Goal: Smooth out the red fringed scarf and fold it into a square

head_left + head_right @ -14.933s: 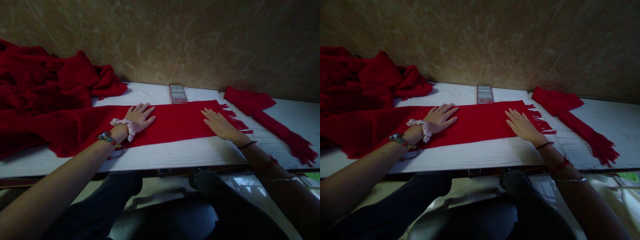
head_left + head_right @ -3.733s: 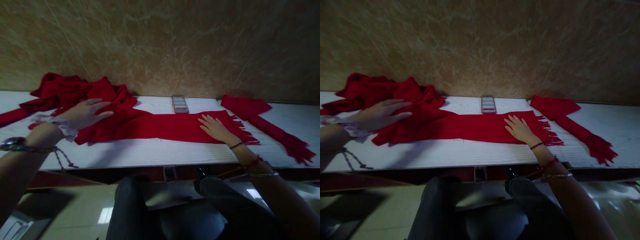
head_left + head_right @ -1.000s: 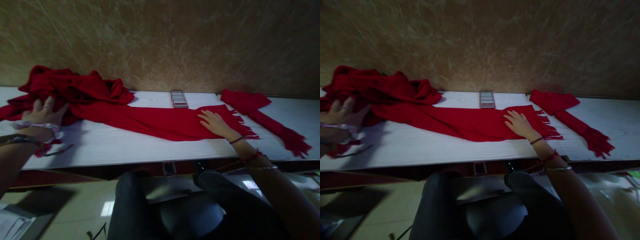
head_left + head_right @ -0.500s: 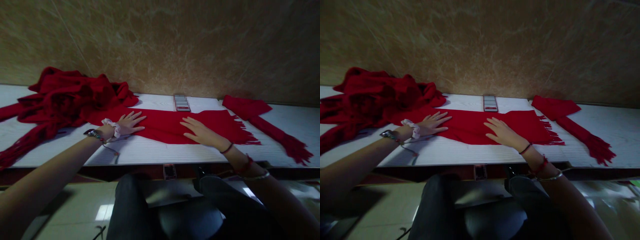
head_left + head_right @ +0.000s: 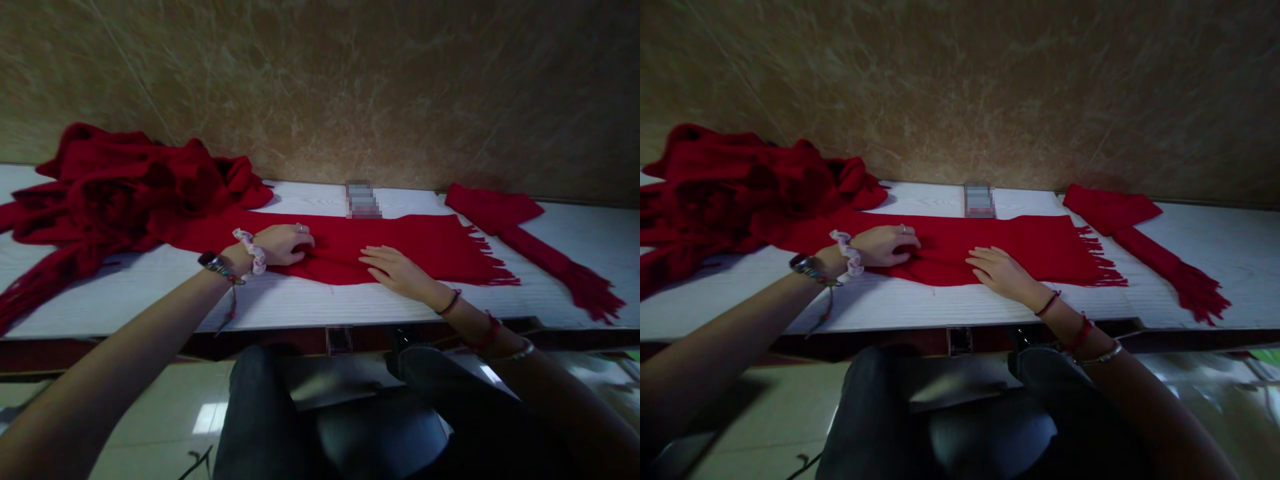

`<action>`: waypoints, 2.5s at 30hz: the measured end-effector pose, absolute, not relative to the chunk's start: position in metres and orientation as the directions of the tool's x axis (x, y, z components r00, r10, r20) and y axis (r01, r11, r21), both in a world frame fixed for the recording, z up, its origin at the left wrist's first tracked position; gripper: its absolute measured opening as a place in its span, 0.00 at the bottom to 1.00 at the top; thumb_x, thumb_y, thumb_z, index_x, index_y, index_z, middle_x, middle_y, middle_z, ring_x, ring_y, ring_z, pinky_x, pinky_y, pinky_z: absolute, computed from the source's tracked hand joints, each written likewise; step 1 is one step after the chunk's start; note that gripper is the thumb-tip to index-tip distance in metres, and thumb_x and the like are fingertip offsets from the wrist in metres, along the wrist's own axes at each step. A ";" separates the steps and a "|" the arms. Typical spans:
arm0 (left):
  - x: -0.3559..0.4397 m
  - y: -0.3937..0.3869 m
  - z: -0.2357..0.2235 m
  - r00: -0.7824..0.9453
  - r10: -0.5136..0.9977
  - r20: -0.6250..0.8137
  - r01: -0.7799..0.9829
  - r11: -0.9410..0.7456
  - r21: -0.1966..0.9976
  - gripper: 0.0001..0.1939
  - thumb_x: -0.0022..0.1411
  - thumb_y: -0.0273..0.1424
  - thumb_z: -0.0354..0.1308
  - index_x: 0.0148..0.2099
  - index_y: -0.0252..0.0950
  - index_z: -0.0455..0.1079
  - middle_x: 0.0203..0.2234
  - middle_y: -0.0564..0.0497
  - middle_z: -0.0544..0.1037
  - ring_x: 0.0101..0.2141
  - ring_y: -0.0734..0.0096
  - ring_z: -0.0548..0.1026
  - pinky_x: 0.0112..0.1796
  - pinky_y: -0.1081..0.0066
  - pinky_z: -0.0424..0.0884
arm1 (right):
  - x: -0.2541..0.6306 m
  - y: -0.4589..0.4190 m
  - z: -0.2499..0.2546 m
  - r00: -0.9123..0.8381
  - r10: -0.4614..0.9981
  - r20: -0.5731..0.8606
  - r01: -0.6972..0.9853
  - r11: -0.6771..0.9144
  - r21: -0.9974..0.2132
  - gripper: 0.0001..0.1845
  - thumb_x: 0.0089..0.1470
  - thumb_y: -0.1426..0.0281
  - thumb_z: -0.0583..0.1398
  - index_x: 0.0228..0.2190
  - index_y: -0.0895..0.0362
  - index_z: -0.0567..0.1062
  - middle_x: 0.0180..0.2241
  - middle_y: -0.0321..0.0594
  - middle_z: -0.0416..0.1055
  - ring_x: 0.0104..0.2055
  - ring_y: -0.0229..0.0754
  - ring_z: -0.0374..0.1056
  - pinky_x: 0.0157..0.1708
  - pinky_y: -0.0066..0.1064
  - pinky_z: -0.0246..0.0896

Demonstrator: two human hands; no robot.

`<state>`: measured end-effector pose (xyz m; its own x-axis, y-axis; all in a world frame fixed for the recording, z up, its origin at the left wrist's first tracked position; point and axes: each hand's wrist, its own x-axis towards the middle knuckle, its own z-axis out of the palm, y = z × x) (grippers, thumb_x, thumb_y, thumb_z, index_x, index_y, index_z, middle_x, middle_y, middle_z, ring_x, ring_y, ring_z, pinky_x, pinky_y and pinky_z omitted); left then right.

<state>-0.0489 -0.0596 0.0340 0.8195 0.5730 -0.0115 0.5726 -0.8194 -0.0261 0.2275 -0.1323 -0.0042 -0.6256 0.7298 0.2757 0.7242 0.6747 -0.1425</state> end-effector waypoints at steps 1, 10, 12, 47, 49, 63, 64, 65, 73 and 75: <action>-0.043 -0.060 0.033 0.831 0.555 0.018 0.555 -0.831 -0.009 0.10 0.53 0.29 0.50 0.38 0.34 0.69 0.37 0.48 0.70 0.36 0.69 0.69 0.38 0.72 0.63 | 0.230 -0.133 -0.005 -0.619 0.723 0.307 0.719 0.679 -0.148 0.17 0.56 0.71 0.50 0.46 0.57 0.70 0.49 0.43 0.67 0.54 0.41 0.59 0.53 0.43 0.53; -0.005 -0.069 0.031 0.902 0.432 0.005 0.422 -0.885 0.198 0.10 0.53 0.29 0.52 0.39 0.35 0.68 0.28 0.52 0.73 0.29 0.73 0.69 0.34 0.74 0.63 | 0.239 -0.137 -0.005 -0.631 0.635 0.445 0.642 0.750 -0.160 0.15 0.55 0.74 0.51 0.41 0.56 0.73 0.42 0.41 0.73 0.46 0.41 0.66 0.47 0.39 0.62; -0.006 -0.071 0.029 0.913 0.408 0.023 0.396 -0.898 0.190 0.07 0.53 0.27 0.51 0.35 0.35 0.68 0.24 0.53 0.72 0.26 0.74 0.68 0.31 0.75 0.62 | 0.241 -0.136 -0.006 -0.641 0.615 0.459 0.624 0.766 -0.156 0.15 0.55 0.73 0.51 0.41 0.55 0.73 0.42 0.39 0.73 0.46 0.40 0.67 0.46 0.38 0.63; -0.012 -0.088 0.037 0.969 0.245 -0.028 0.232 -0.865 0.445 0.05 0.56 0.28 0.54 0.33 0.36 0.71 0.25 0.53 0.73 0.26 0.79 0.69 0.30 0.79 0.62 | 0.244 -0.143 0.000 -0.709 0.565 0.422 0.528 0.822 -0.213 0.10 0.52 0.74 0.53 0.32 0.57 0.74 0.40 0.44 0.73 0.47 0.41 0.66 0.46 0.38 0.63; -0.012 -0.087 0.038 0.966 0.256 -0.029 0.243 -0.869 0.432 0.05 0.56 0.28 0.54 0.34 0.36 0.71 0.25 0.54 0.73 0.26 0.78 0.69 0.31 0.79 0.62 | 0.244 -0.143 0.000 -0.713 0.560 0.422 0.522 0.825 -0.214 0.10 0.52 0.74 0.53 0.32 0.57 0.74 0.40 0.44 0.73 0.47 0.41 0.66 0.46 0.39 0.63; -0.012 -0.090 0.045 0.966 0.250 0.070 0.181 -0.843 0.507 0.06 0.57 0.29 0.53 0.32 0.34 0.70 0.24 0.53 0.71 0.25 0.80 0.68 0.29 0.81 0.63 | 0.243 -0.144 0.003 -0.716 0.552 0.427 0.518 0.831 -0.205 0.10 0.54 0.74 0.52 0.33 0.60 0.73 0.40 0.47 0.73 0.48 0.40 0.65 0.47 0.38 0.61; -0.010 -0.090 0.042 0.974 0.225 0.019 0.184 -0.840 0.510 0.05 0.56 0.28 0.54 0.32 0.34 0.70 0.23 0.53 0.72 0.24 0.80 0.68 0.28 0.82 0.62 | 0.243 -0.144 0.003 -0.731 0.552 0.402 0.516 0.832 -0.205 0.09 0.53 0.75 0.52 0.32 0.59 0.73 0.40 0.46 0.73 0.48 0.41 0.65 0.48 0.39 0.60; -0.009 -0.090 0.039 0.977 0.212 -0.020 0.192 -0.841 0.506 0.04 0.56 0.28 0.55 0.32 0.34 0.70 0.23 0.53 0.72 0.24 0.81 0.68 0.28 0.82 0.62 | 0.243 -0.144 0.004 -0.737 0.555 0.386 0.517 0.831 -0.206 0.09 0.53 0.75 0.52 0.32 0.59 0.73 0.41 0.46 0.73 0.49 0.41 0.65 0.48 0.39 0.60; -0.009 -0.086 0.037 0.957 0.280 -0.070 0.284 -0.872 0.399 0.07 0.58 0.33 0.54 0.35 0.35 0.69 0.25 0.54 0.73 0.26 0.78 0.69 0.30 0.80 0.62 | 0.244 -0.143 0.003 -0.744 0.542 0.391 0.510 0.839 -0.192 0.08 0.53 0.74 0.53 0.31 0.58 0.72 0.41 0.46 0.73 0.49 0.41 0.64 0.48 0.40 0.60; -0.008 -0.085 0.035 0.942 0.334 -0.010 0.318 -0.887 0.334 0.11 0.60 0.36 0.50 0.37 0.35 0.70 0.28 0.51 0.73 0.30 0.75 0.70 0.34 0.77 0.63 | 0.245 -0.143 0.002 -0.749 0.526 0.404 0.497 0.848 -0.184 0.08 0.53 0.73 0.53 0.31 0.58 0.73 0.40 0.45 0.73 0.49 0.41 0.64 0.47 0.40 0.60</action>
<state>-0.0078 -0.0854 0.0348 0.9424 0.3343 -0.0104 0.3183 -0.8872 0.3341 0.2448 -0.1434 0.0024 -0.7486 0.5259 0.4037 0.4966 0.8482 -0.1840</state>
